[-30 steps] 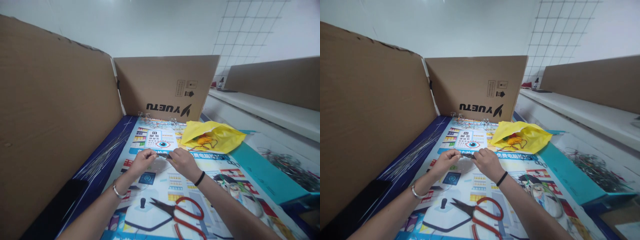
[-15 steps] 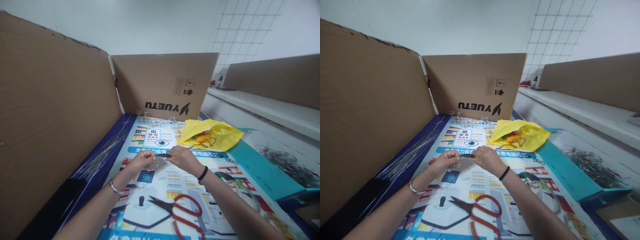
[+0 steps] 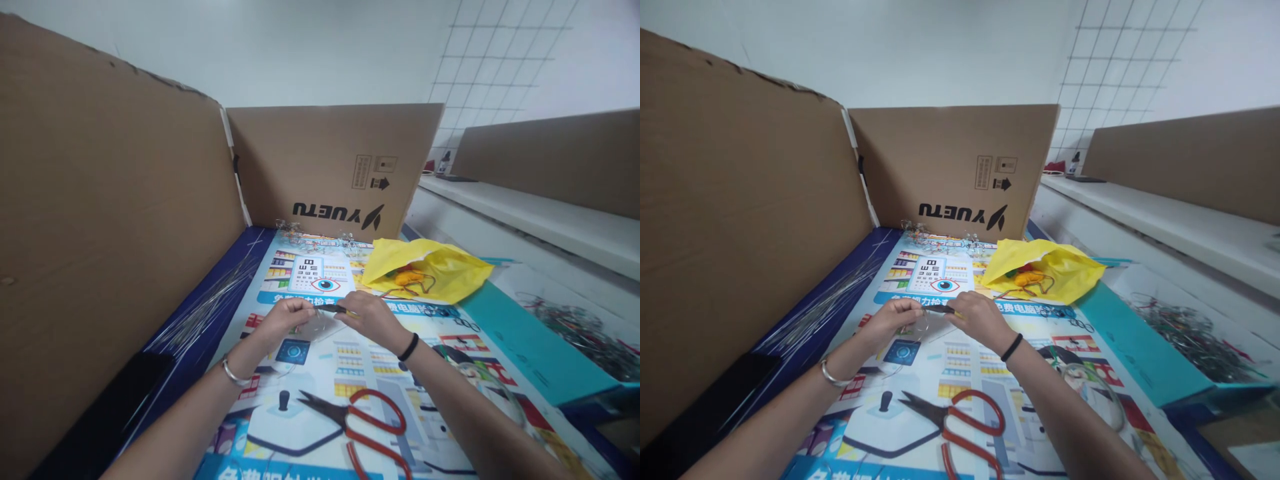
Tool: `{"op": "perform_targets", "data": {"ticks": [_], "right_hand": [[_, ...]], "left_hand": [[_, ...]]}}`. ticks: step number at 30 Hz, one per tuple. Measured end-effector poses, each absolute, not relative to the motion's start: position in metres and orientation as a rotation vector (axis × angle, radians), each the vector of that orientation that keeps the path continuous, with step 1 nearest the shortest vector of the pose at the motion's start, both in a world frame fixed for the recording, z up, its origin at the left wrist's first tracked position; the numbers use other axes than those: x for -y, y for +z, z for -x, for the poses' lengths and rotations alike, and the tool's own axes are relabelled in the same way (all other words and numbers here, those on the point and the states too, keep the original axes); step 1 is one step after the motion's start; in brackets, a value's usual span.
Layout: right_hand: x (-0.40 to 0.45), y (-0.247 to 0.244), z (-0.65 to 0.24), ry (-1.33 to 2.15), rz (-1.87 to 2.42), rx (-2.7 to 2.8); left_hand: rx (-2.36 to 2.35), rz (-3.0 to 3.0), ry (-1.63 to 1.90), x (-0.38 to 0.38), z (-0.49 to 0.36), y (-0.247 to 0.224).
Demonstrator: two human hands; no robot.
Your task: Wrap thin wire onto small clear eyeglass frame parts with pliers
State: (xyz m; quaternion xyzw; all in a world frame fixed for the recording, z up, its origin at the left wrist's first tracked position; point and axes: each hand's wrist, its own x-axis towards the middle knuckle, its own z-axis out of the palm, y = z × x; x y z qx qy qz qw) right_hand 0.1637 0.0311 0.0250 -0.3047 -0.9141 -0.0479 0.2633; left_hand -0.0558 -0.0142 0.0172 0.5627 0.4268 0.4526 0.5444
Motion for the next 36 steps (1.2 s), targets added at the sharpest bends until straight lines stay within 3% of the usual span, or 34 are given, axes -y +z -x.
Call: {"op": "perform_targets", "data": {"ticks": [10, 19, 36], "right_hand": [[-0.029, 0.030, -0.165, -0.103, 0.835, 2.413], [-0.034, 0.041, -0.175, 0.328, 0.895, 2.420], [-0.026, 0.031, -0.170, -0.332, 0.870, 2.504]], "left_hand": [[-1.115, -1.436, 1.120, 0.014, 0.058, 0.023], [-1.233, -1.643, 1.180, 0.009, 0.062, 0.020], [-1.184, -1.447, 1.140, 0.008, 0.062, 0.015]]}}
